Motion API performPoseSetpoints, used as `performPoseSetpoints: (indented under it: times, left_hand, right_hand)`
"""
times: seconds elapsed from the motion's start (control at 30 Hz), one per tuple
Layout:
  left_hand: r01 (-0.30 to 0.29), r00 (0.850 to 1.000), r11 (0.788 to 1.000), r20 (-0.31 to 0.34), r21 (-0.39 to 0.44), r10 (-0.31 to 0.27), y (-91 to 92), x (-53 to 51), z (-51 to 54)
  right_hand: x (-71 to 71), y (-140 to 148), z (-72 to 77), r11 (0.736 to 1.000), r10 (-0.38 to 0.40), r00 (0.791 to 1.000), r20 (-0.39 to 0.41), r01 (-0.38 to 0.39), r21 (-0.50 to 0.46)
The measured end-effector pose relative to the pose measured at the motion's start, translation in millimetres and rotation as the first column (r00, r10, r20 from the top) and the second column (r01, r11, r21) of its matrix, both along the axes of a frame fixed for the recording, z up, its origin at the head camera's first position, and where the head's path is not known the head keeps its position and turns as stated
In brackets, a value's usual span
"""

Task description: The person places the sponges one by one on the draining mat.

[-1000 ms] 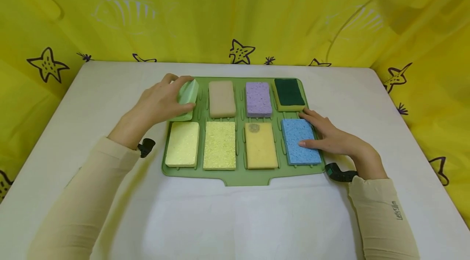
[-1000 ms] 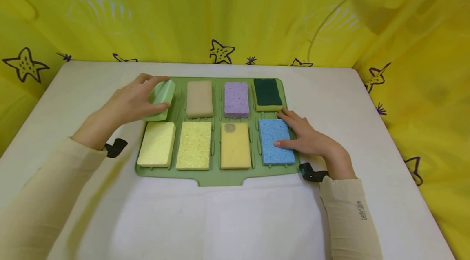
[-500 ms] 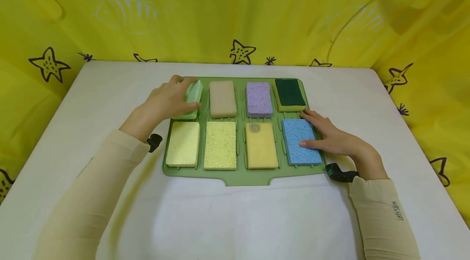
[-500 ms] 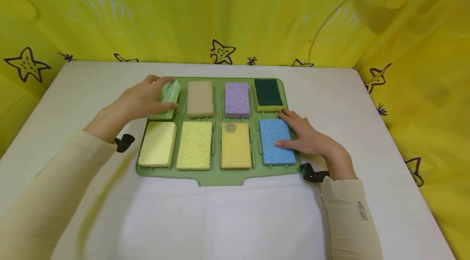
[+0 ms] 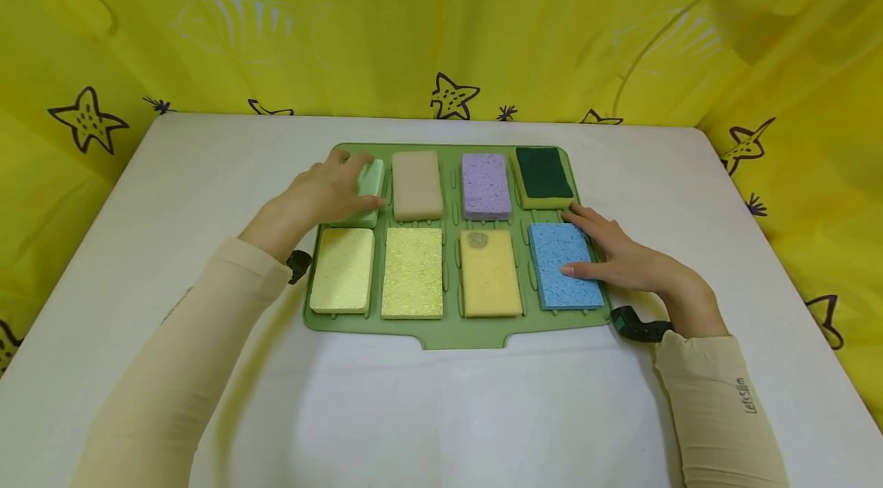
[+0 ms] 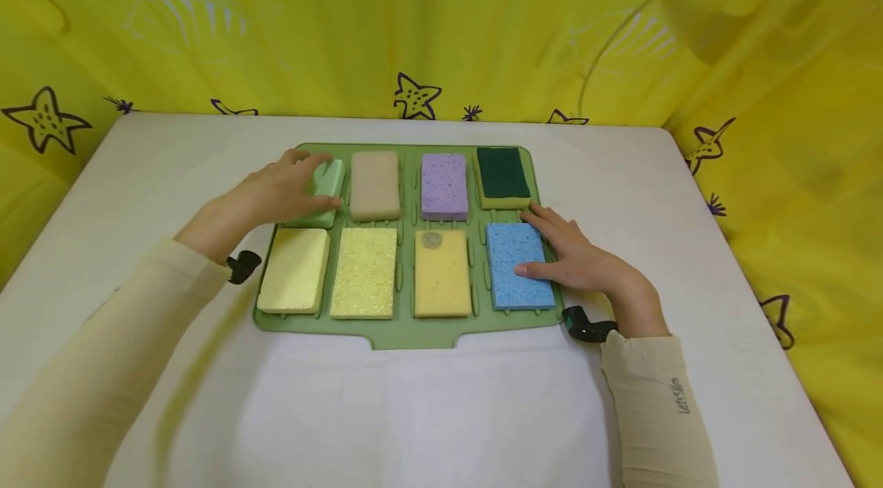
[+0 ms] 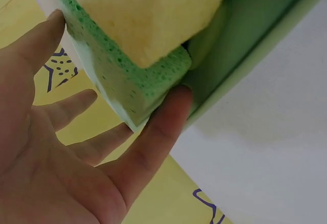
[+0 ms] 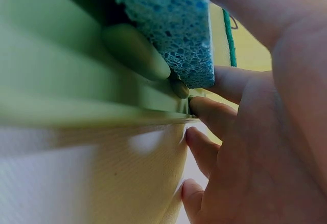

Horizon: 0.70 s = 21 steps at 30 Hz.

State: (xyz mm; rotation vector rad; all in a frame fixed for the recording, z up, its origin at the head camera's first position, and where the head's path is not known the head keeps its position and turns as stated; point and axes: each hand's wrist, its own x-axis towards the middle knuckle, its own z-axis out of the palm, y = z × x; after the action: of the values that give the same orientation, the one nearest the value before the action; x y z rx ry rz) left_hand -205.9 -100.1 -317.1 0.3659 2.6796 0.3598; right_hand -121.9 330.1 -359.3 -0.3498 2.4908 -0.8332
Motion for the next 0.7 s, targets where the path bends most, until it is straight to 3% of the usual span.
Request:
performPoseSetpoints:
  times: [0.2, 0.37, 0.57, 0.7]
  left_hand:
    - [-0.037, 0.999, 0.996, -0.006, 0.076, 0.038, -10.6, 5.3, 0.1]
    - [-0.057, 0.997, 0.986, -0.039, 0.155, 0.064, -19.7, 16.6, 2.1]
    - [-0.055, 0.993, 0.946, -0.08, 0.318, 0.085, -28.8, 36.9, 1.4]
    - [-0.074, 0.99, 0.926, -0.088, 0.37, 0.114, -34.4, 50.0, 1.2]
  right_hand:
    - [-0.8, -1, 0.5, 1.0, 0.009, 1.0, -0.001, -0.009, 0.002]
    - [-1.3, 0, 1.4, 1.0, 0.012, 1.0, 0.004, -0.012, 0.006]
    - [-1.3, 3, 2.9, 1.0, 0.004, 1.0, 0.013, -0.004, 0.013]
    - [-1.3, 3, 2.0, 1.0, 0.003, 1.0, 0.015, -0.003, 0.003]
